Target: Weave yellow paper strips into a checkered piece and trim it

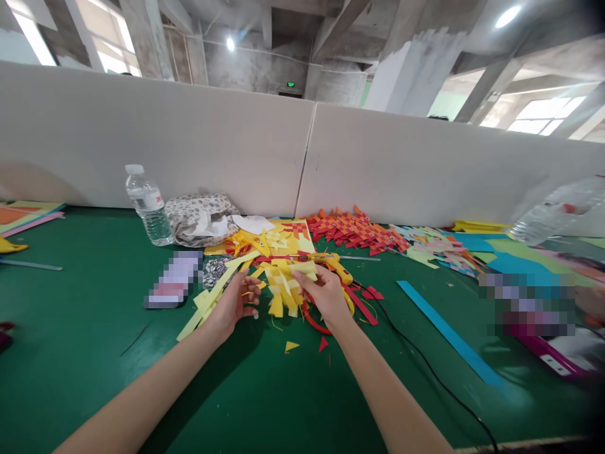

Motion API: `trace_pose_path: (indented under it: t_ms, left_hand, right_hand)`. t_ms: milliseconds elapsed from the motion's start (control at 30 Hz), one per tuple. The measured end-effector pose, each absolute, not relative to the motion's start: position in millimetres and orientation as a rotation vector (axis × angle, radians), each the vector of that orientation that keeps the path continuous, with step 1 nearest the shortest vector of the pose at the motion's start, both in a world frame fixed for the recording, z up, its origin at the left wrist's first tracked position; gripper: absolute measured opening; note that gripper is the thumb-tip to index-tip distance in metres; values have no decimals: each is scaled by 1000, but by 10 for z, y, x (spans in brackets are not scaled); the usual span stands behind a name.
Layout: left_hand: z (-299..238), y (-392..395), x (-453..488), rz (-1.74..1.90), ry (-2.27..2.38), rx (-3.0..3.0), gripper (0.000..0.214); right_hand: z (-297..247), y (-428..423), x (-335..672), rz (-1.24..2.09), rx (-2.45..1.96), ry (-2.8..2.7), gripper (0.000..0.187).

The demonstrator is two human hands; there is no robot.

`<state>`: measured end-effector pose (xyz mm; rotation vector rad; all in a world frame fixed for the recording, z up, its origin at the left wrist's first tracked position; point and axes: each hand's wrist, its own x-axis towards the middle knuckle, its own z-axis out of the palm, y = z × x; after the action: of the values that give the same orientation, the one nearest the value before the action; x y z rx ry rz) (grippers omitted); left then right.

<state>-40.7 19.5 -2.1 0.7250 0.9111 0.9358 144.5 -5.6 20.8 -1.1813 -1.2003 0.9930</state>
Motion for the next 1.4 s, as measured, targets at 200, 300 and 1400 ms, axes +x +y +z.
trace_pose_path:
  t_ms: [200,300,1400]
  left_hand:
    - [106,157,-439,630,679,607,56]
    - [116,170,-425,712,686,558,40]
    - [-13,102,-314,918,1040,886,27]
  right_hand:
    - [209,-92,1394,913,-1056,-1439,20]
    - [213,-120,1370,862,-995,-1634,11]
    - [70,-30,1373,925,-1277,-1537,21]
